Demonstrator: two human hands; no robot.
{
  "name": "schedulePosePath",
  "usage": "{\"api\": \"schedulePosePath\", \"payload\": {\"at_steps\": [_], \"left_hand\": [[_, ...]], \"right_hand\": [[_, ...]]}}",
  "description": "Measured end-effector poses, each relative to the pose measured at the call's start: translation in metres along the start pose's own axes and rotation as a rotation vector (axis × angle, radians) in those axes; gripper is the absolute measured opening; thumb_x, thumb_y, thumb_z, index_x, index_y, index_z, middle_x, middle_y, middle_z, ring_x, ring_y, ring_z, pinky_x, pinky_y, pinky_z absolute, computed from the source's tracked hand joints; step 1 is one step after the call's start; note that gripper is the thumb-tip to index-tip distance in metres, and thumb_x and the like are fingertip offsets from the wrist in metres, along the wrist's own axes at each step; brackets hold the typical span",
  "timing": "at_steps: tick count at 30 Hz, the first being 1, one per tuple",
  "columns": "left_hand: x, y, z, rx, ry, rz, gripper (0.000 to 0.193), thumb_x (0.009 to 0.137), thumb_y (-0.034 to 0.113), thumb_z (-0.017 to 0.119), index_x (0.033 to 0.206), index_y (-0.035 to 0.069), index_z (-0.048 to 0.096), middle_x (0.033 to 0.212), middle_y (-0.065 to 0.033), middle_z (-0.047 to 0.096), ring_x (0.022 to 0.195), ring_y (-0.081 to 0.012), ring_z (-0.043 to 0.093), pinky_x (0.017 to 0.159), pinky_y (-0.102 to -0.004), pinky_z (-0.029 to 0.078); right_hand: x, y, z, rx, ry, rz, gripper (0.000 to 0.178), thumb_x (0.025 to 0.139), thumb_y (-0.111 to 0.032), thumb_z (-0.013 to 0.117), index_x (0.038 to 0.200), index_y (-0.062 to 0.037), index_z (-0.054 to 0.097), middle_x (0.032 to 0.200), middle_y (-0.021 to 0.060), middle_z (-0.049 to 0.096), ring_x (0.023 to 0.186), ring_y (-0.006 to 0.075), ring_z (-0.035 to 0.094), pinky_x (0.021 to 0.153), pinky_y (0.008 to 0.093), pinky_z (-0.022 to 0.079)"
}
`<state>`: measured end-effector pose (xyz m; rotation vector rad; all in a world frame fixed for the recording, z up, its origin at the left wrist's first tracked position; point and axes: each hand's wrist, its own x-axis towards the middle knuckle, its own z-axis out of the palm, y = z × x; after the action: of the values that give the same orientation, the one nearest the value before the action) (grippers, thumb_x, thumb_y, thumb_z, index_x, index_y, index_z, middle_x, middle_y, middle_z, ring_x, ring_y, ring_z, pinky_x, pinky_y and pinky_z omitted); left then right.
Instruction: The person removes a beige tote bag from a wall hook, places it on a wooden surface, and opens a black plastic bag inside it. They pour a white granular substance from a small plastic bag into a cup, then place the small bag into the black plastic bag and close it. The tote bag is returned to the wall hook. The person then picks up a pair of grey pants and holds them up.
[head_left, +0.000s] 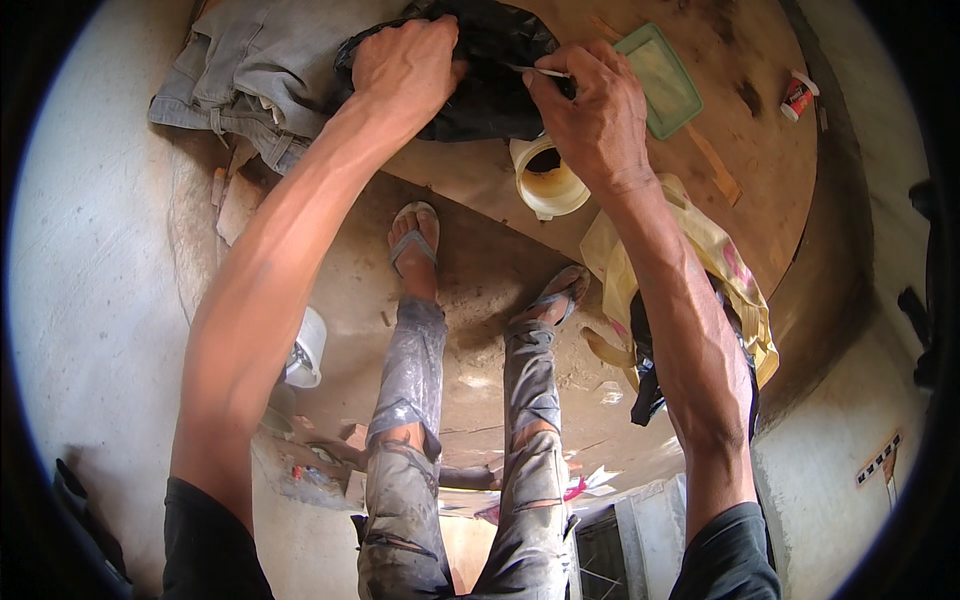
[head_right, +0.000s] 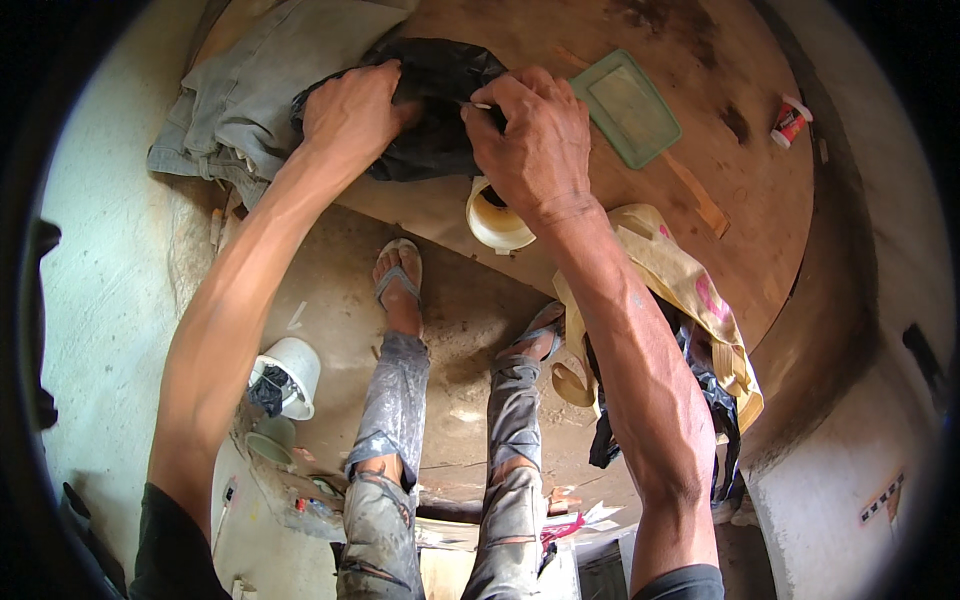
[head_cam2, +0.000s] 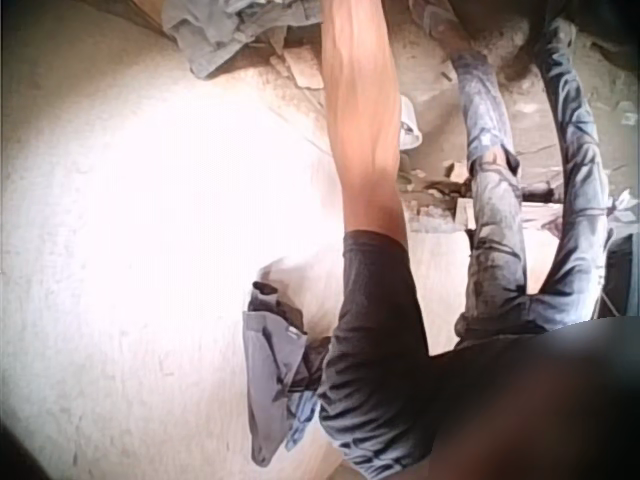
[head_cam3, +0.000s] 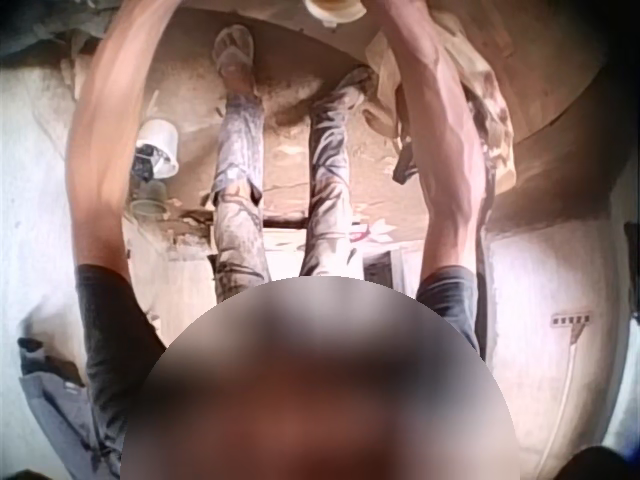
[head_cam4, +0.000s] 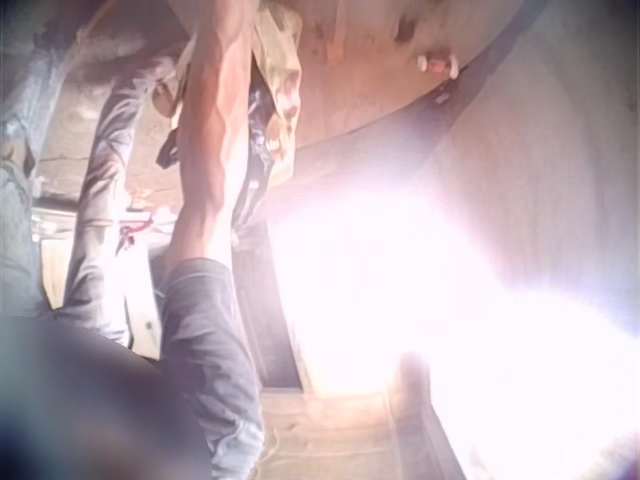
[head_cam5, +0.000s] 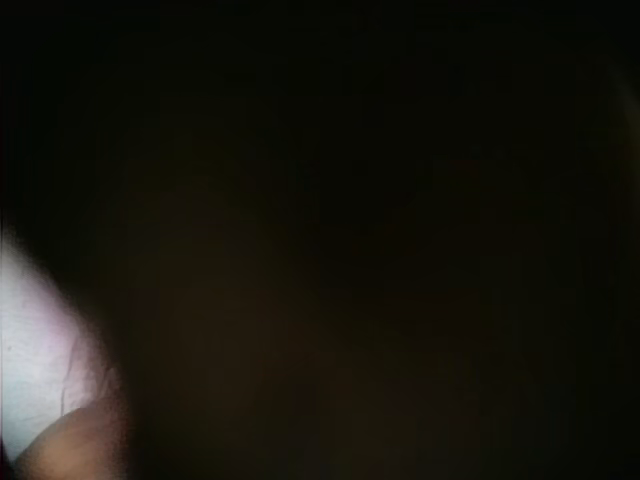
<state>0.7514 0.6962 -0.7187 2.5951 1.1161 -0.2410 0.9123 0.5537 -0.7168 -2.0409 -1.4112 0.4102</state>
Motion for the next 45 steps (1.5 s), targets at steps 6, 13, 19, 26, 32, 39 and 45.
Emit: {"api": "schedulePosePath", "payload": {"at_steps": [6, 13, 19, 26, 32, 39, 45], "left_hand": [[-0.003, -0.019, 0.008, 0.057, 0.109, 0.036, 0.023, 0.090, 0.026, 0.071, 0.100, 0.005, 0.070, 0.102, -0.0147, 0.072, 0.092, -0.0397, 0.071, 0.078, -0.0510, 0.057], [-0.004, -0.013, 0.013, -0.049, 0.118, 0.016, 0.022, 0.092, 0.026, 0.071, 0.102, 0.007, 0.074, 0.102, -0.0124, 0.069, 0.090, -0.0363, 0.070, 0.080, -0.0453, 0.056], [-0.020, -0.007, -0.007, -0.571, 0.125, -0.137, 0.021, 0.095, 0.023, 0.069, 0.103, 0.004, 0.073, 0.100, -0.0094, 0.067, 0.088, -0.0214, 0.066, 0.082, -0.0343, 0.051], [-0.047, 0.005, -0.034, -1.188, 0.271, 0.034, 0.018, 0.104, 0.021, 0.066, 0.108, 0.003, 0.066, 0.100, -0.0018, 0.068, 0.086, -0.0085, 0.059, 0.083, -0.0254, 0.049], [-0.065, 0.016, -0.059, -1.492, 0.321, 0.000, 0.018, 0.105, 0.019, 0.065, 0.111, 0.002, 0.062, 0.103, -0.0014, 0.068, 0.089, -0.0047, 0.058, 0.083, -0.0207, 0.048], [-0.093, 0.050, -0.063, -1.634, 0.224, -0.214, 0.014, 0.105, 0.013, 0.064, 0.110, 0.000, 0.060, 0.099, -0.0024, 0.068, 0.089, -0.0055, 0.061, 0.083, -0.0216, 0.050], [-0.115, 0.072, -0.053, -1.624, 0.163, -0.365, 0.014, 0.104, 0.013, 0.066, 0.105, -0.001, 0.062, 0.094, -0.0013, 0.066, 0.084, -0.0047, 0.059, 0.077, -0.0215, 0.051]], "right_hand": [[-0.001, 0.003, 0.000, -0.124, 0.005, -0.064, 0.013, 0.082, -0.020, 0.077, 0.093, -0.0131, 0.078, 0.104, 0.0081, 0.070, 0.102, 0.0316, 0.063, 0.089, 0.0463, 0.047], [0.003, -0.002, -0.001, -0.004, 0.110, -0.137, 0.014, 0.081, -0.016, 0.077, 0.094, -0.0117, 0.076, 0.101, 0.0072, 0.070, 0.097, 0.0315, 0.064, 0.085, 0.0452, 0.049], [0.004, -0.026, -0.033, 0.550, 0.291, 0.003, 0.008, 0.090, -0.003, 0.074, 0.097, -0.0019, 0.071, 0.092, 0.0084, 0.076, 0.082, 0.0142, 0.071, 0.072, 0.0251, 0.054], [-0.001, -0.057, -0.070, 0.824, 0.403, 0.332, 0.019, 0.100, -0.016, 0.067, 0.111, 0.0002, 0.069, 0.085, -0.0011, 0.064, 0.078, 0.0076, 0.056, 0.072, 0.0243, 0.048], [-0.024, -0.074, -0.097, 0.701, 0.016, 0.465, 0.031, 0.101, -0.021, 0.069, 0.123, 0.0019, 0.068, 0.091, 0.0034, 0.069, 0.084, 0.0089, 0.062, 0.077, 0.0263, 0.052], [-0.054, -0.085, -0.096, 0.356, -0.172, 0.131, 0.047, 0.088, -0.010, 0.078, 0.131, 0.0011, 0.064, 0.082, 0.0108, 0.066, 0.074, 0.0233, 0.068, 0.068, 0.0342, 0.056], [-0.081, -0.091, -0.070, 0.207, -0.024, 0.106, 0.034, 0.081, -0.003, 0.080, 0.113, -0.0008, 0.068, 0.076, 0.0098, 0.063, 0.070, 0.0266, 0.065, 0.065, 0.0381, 0.051]]}}
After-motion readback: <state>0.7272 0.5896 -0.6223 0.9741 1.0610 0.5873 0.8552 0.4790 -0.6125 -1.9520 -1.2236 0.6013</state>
